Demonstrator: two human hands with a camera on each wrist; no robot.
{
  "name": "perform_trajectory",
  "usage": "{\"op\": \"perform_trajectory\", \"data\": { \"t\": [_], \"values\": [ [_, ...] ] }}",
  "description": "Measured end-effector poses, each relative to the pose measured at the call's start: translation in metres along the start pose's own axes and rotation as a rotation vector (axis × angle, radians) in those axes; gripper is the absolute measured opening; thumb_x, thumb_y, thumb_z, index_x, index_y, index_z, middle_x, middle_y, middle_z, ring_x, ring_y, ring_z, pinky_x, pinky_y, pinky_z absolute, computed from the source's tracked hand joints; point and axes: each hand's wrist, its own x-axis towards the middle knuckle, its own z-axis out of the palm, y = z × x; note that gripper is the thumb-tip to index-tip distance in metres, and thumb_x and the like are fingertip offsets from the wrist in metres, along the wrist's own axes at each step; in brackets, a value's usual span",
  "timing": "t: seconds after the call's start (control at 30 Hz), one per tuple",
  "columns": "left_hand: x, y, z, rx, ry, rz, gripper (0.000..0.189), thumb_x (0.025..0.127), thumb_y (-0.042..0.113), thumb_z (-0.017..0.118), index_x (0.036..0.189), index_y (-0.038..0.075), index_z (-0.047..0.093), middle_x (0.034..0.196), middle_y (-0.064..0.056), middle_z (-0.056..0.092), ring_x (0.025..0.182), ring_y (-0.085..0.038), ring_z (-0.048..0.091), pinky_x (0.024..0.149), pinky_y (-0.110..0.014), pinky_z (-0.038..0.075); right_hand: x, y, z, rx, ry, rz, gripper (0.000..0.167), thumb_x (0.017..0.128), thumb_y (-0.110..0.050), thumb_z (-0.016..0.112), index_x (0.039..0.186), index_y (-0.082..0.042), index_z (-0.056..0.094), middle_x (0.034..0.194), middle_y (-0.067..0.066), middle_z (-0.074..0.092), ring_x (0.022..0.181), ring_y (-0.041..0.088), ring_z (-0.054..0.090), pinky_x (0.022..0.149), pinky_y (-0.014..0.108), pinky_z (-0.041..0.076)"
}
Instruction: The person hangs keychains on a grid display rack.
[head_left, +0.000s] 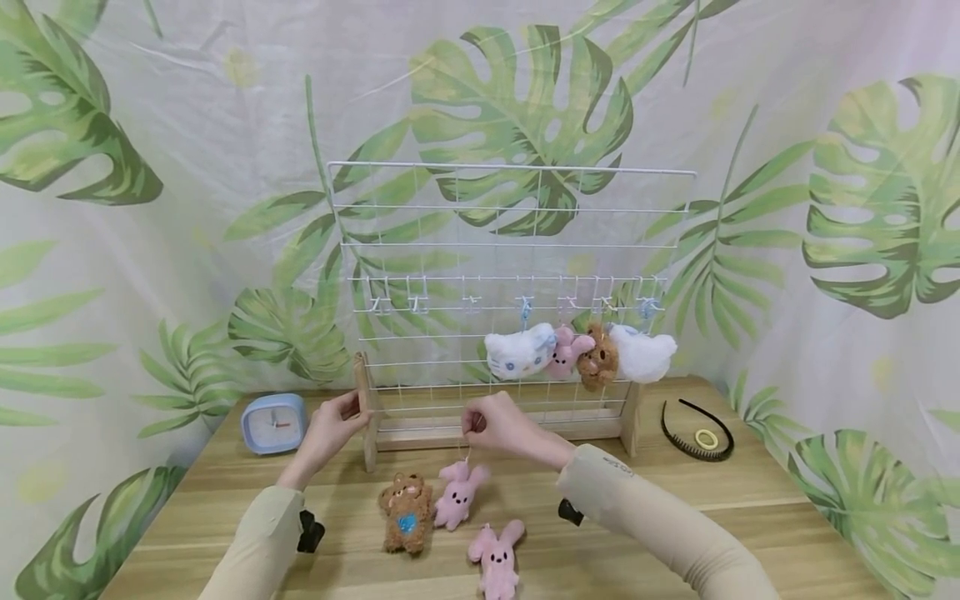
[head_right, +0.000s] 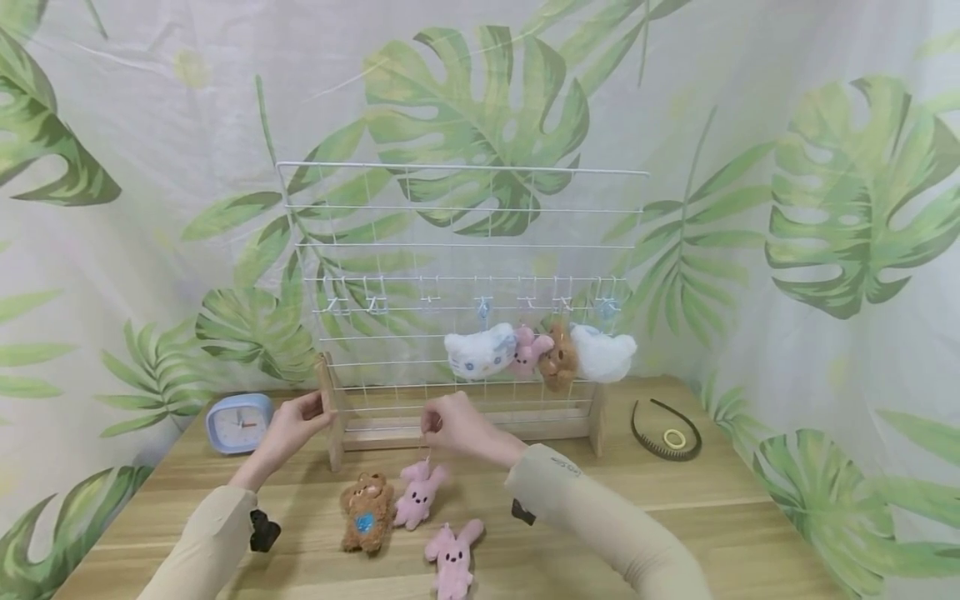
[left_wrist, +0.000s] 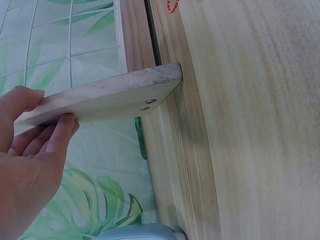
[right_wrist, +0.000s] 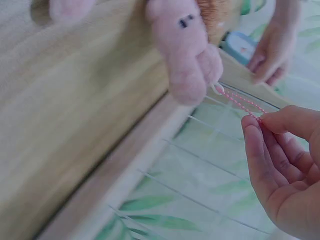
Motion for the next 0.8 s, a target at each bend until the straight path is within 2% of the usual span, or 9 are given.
{"op": "perform_trajectory", "data": {
  "t": [0.1,0.37,0.6,0.8],
  "values": [
    [0.0,-0.001,0.0,0.005,-0.002,-0.007,0.056,0.101,0.017,0.057,0.147,-0.01,0.039,0.141,-0.032,0.052,0.13,-0.044,0.054,0.1,-0.049,0.054,-0.002,-0.007,-0.014,0.024,0.029,-0.021,0.01,0.079,0.004,0.07,0.077,-0.005,0.068,0.072,0.007,0.072,0.063,0.001,0.06,0.059,0.009,0.05],
    [0.002,-0.002,0.001,0.006,-0.002,-0.011,0.056,0.101,0.017,0.057,0.147,-0.01,0.04,0.141,-0.032,0.052,0.129,-0.045,0.054,0.101,-0.051,0.053,0.003,-0.024,-0.053,0.068,0.061,-0.004,0.005,0.085,0.001,0.067,0.083,-0.003,0.067,0.077,0.007,0.072,0.068,0.001,0.06,0.062,0.011,0.052],
    [0.001,-0.001,0.001,0.02,0.001,-0.006,0.055,0.101,0.016,0.058,0.146,-0.011,0.041,0.139,-0.033,0.054,0.128,-0.045,0.055,0.099,-0.049,0.054,0.017,-0.04,-0.09,0.1,0.147,0.043,0.003,0.085,-0.003,0.07,0.086,-0.005,0.069,0.082,0.008,0.074,0.072,0.007,0.067,0.067,0.014,0.056],
    [0.001,-0.001,0.0,0.015,0.008,0.004,0.054,0.1,0.015,0.058,0.145,-0.011,0.042,0.138,-0.033,0.054,0.127,-0.045,0.056,0.099,-0.05,0.054,0.032,-0.051,-0.117,0.102,0.236,0.033,0.001,0.086,-0.003,0.07,0.086,-0.004,0.07,0.085,0.009,0.075,0.075,0.013,0.071,0.067,0.019,0.058]
  ]
}}
